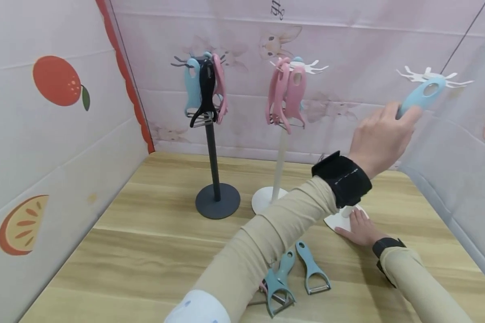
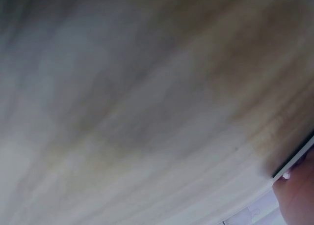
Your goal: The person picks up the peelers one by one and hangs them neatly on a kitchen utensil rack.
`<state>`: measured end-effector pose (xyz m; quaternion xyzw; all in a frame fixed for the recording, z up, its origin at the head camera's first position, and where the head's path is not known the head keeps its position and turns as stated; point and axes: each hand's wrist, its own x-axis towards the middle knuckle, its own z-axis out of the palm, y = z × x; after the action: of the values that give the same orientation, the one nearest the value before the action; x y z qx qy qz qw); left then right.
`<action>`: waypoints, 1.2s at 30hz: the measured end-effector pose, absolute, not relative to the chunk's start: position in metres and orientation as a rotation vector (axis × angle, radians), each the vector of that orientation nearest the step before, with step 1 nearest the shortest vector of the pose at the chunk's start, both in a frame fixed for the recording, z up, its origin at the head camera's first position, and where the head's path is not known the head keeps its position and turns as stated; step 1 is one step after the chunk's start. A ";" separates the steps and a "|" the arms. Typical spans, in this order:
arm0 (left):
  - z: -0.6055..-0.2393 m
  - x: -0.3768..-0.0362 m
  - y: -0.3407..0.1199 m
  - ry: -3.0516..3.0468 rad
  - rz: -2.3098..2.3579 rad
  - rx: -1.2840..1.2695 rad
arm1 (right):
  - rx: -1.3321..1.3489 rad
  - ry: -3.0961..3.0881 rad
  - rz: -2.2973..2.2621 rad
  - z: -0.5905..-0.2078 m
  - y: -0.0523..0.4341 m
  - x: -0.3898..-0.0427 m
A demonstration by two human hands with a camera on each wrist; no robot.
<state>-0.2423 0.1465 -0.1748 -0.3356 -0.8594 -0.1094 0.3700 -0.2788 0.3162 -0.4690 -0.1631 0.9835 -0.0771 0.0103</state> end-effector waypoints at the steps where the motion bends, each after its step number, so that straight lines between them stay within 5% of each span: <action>1: -0.175 -0.242 0.149 -2.200 -0.266 -0.856 | -0.507 3.075 -0.239 -0.470 0.317 -0.278; 22: -0.191 -0.253 0.170 -2.323 -0.382 -0.884 | -0.447 3.035 -0.290 -0.470 0.314 -0.277; 36: -0.227 -0.246 0.125 -2.272 -0.493 -1.041 | -0.411 3.014 -0.335 -0.470 0.318 -0.280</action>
<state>-0.2458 0.1251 -0.2268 -0.3907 -0.8528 -0.1851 0.2928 -0.2805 0.3184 -0.4698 -0.1341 0.9841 -0.1093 0.0408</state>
